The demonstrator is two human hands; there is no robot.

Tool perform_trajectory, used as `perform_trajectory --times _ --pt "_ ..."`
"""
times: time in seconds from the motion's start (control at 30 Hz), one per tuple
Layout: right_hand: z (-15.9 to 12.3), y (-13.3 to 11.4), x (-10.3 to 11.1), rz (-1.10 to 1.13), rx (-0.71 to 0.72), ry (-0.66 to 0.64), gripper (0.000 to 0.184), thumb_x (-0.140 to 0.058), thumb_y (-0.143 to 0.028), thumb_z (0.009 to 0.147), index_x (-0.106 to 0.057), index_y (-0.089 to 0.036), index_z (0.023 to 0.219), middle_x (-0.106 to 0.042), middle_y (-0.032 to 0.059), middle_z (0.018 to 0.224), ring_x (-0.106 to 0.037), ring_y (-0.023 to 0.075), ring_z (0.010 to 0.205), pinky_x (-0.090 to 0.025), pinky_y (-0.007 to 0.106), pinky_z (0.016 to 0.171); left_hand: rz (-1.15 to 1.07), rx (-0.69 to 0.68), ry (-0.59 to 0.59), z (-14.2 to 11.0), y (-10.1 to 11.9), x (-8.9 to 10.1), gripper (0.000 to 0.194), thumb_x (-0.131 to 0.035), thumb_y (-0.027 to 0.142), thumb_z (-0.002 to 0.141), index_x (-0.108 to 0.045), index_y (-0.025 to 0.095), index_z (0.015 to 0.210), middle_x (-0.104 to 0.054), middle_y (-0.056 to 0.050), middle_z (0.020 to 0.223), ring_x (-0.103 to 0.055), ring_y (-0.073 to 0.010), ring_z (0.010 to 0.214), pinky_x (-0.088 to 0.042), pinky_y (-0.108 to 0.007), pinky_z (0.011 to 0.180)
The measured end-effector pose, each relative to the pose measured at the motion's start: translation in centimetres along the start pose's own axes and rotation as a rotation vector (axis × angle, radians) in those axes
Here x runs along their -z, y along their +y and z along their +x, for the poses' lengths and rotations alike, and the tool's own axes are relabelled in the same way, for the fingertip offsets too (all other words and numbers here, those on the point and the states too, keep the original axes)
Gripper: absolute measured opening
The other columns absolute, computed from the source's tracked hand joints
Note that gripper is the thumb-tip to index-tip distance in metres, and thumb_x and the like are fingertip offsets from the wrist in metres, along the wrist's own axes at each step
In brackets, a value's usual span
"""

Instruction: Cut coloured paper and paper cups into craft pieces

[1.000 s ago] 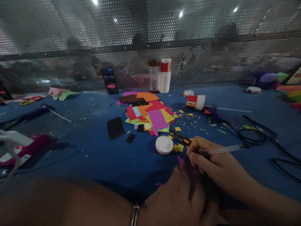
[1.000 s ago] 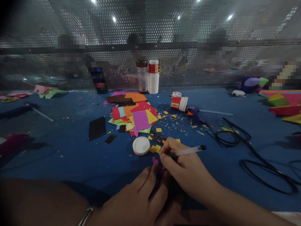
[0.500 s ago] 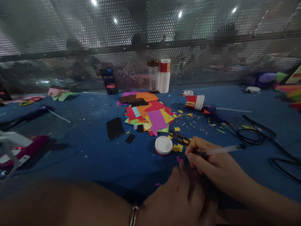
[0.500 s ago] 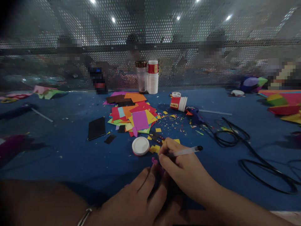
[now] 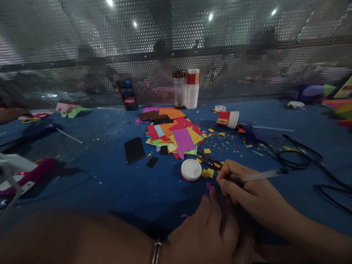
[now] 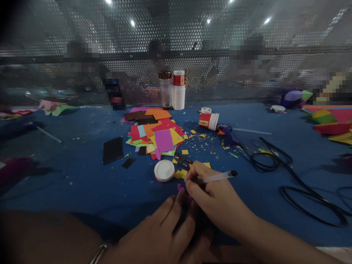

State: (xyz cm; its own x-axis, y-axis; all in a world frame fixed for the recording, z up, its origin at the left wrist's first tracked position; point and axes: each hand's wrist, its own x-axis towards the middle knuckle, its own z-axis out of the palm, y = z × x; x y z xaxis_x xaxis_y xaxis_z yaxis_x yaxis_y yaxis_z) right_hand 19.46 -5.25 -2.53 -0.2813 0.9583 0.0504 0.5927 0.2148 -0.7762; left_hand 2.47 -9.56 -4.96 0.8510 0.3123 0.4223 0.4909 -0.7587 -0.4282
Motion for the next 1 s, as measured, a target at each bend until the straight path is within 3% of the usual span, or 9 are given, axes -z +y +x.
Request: perform_trajectory --times 0.33,1.0 --pt "0.09 0.08 -0.07 -0.019 0.006 -0.008 0.015 -0.045 -0.021 0.087 -0.051 -0.023 0.074 -0.057 -0.0029 0.059 -0.049 0.0125 0.049 -0.039 0.027 0.05 -0.009 -0.005 -0.03 0.0 0.24 -0.24 0.041 -0.041 0.031 0.098 -0.055 0.013 0.133 -0.068 -0.018 0.118 -0.067 -0.029 0.103 -0.049 -0.043 0.089" --pt "0.1 0.3 -0.05 -0.037 0.025 0.011 0.016 -0.044 -0.022 0.087 -0.051 -0.023 0.073 -0.057 -0.0028 0.06 -0.048 0.0118 0.048 -0.039 0.028 0.05 0.012 0.024 0.057 0.05 0.15 -0.17 0.039 -0.039 0.028 0.098 -0.059 0.015 0.13 -0.073 -0.011 0.111 -0.07 -0.0268 0.098 -0.05 -0.039 0.086"
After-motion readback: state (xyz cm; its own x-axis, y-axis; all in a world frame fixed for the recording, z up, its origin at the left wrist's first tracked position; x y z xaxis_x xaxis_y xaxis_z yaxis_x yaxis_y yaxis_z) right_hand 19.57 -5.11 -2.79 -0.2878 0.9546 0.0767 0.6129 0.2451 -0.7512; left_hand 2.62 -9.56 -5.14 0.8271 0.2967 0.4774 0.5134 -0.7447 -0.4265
